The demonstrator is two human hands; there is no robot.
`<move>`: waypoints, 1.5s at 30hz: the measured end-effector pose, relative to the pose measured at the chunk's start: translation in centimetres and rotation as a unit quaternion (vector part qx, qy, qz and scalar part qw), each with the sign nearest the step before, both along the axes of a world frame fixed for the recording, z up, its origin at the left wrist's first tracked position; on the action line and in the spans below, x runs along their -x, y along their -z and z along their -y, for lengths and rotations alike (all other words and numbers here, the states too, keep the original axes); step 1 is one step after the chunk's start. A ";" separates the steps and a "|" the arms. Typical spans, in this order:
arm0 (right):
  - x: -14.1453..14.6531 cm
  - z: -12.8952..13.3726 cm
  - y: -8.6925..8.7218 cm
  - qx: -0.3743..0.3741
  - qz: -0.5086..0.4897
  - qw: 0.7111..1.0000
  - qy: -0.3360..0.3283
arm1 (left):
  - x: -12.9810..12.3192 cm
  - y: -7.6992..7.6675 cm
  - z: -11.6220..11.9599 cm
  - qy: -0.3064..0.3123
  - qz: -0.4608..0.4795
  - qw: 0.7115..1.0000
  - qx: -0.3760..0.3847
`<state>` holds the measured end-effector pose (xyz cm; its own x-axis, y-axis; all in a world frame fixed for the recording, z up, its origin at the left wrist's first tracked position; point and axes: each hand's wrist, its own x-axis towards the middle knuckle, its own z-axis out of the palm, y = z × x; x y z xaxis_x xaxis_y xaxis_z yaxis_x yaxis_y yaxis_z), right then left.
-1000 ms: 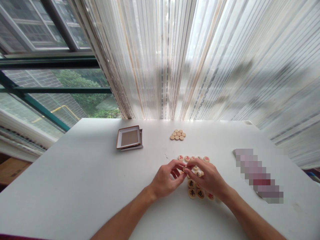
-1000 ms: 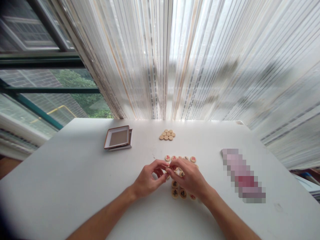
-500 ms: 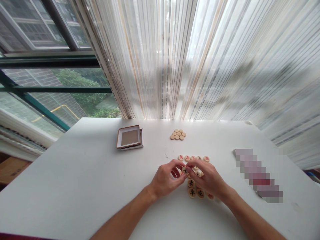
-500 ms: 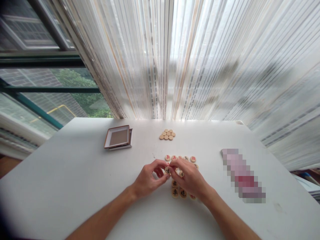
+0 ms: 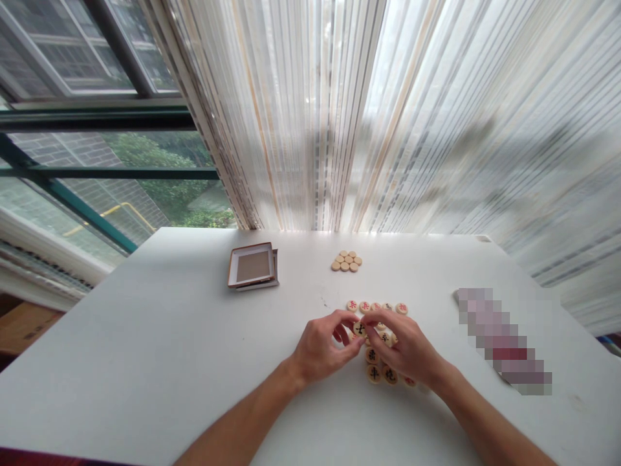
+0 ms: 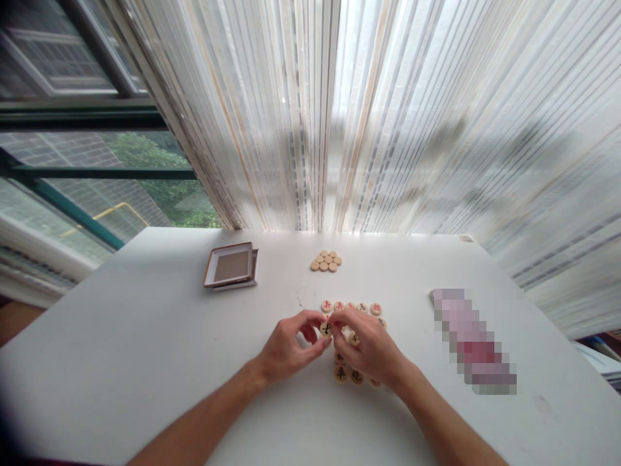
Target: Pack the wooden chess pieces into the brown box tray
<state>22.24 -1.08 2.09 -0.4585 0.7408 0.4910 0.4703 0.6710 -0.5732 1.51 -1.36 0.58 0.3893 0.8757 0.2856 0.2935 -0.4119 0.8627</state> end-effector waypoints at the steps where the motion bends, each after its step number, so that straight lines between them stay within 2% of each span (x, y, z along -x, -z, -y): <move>1: 0.0 0.0 0.0 -0.003 0.000 1.000 0.000 | 0.0 0.0 0.0 -0.002 -0.004 1.000 -0.003; 10: 0.0 0.0 -0.1 -0.013 0.000 1.000 -0.006 | 0.0 -0.2 0.0 -0.009 -0.015 1.000 -0.022; 21: 0.0 -0.1 0.1 -0.004 0.003 1.000 -0.001 | 0.1 0.2 -0.1 0.002 0.014 1.000 -0.008; 32: -0.1 -0.1 0.1 0.011 0.000 1.000 0.003 | -0.1 0.1 -0.3 0.019 0.095 0.992 0.081; 37: -0.9 -0.7 -0.3 -0.011 0.009 0.998 0.056 | -0.2 -0.1 -0.6 -0.016 0.133 0.984 0.117; 41: -2.5 -1.7 -0.5 -0.026 -0.010 0.991 0.134 | -0.2 0.1 -0.9 -0.045 0.153 0.977 0.138; 45: -4.5 -3.0 -0.3 -0.033 -0.040 0.974 0.221 | -0.2 0.2 -1.2 -0.042 0.187 0.966 0.174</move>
<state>26.79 1.91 2.42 -0.0613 0.8226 0.5654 0.6773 0.4504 -0.5818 1.66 -0.21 0.41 0.2387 0.9682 0.0743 -0.0457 -0.0653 0.9968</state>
